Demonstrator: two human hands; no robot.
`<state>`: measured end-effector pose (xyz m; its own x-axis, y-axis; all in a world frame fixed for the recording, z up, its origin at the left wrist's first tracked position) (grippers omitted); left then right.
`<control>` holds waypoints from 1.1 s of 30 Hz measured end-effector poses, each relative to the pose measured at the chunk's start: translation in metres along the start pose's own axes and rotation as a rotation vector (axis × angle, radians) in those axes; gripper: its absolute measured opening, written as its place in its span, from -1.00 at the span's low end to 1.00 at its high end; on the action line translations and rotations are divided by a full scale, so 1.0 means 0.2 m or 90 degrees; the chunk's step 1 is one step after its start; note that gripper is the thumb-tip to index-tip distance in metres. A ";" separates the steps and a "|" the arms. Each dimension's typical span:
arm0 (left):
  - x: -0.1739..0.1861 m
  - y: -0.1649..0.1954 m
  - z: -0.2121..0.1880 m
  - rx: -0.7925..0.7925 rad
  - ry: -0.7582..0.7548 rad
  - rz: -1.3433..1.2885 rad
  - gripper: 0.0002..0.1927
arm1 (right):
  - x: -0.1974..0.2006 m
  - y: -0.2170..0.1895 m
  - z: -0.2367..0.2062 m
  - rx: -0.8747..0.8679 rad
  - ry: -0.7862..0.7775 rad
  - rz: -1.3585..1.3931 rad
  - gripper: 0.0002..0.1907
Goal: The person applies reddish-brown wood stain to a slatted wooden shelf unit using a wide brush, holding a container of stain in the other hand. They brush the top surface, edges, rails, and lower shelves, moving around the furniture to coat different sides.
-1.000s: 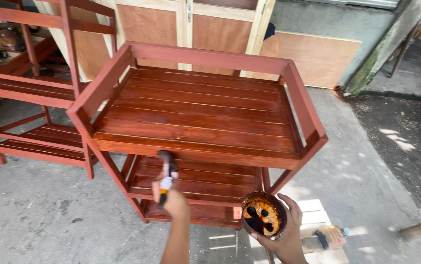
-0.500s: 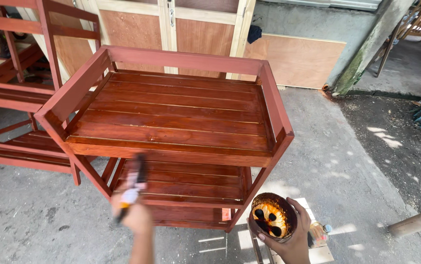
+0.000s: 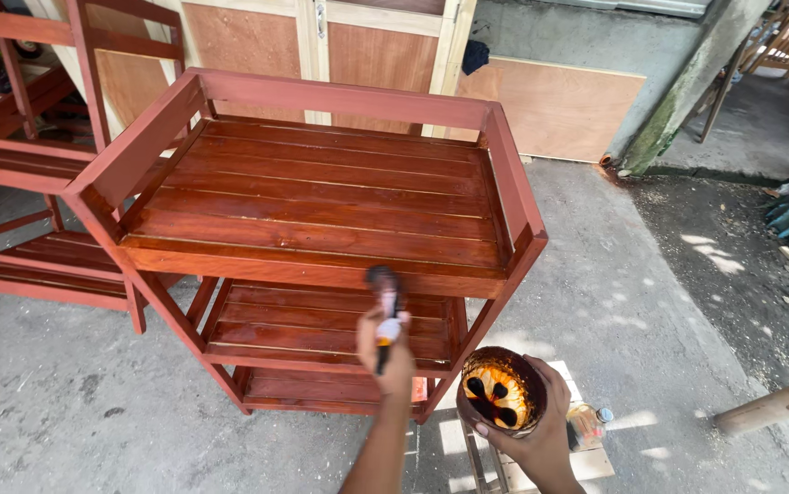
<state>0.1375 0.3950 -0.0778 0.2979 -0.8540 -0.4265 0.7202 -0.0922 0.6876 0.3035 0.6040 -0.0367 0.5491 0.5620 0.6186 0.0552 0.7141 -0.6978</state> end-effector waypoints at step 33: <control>1.05 0.08 1.97 -0.150 -0.300 0.710 -0.70 | -0.81 -0.60 0.05 0.017 -0.128 0.141 -0.04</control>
<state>-0.0359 0.0119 0.0746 0.6018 -0.5127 0.6124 0.3269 0.8577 0.3968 0.1997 0.4322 -0.0490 0.3688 0.7747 0.5136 -0.0715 0.5745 -0.8154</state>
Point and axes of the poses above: each hand's wrist, its own z-axis towards the middle knuckle, its own x-axis out of the back of the hand, y = z × x, the point moved 7 cm from there along z, towards the middle knuckle, and after that the axes turned 11 degrees about -x, right-handed, at the moved point
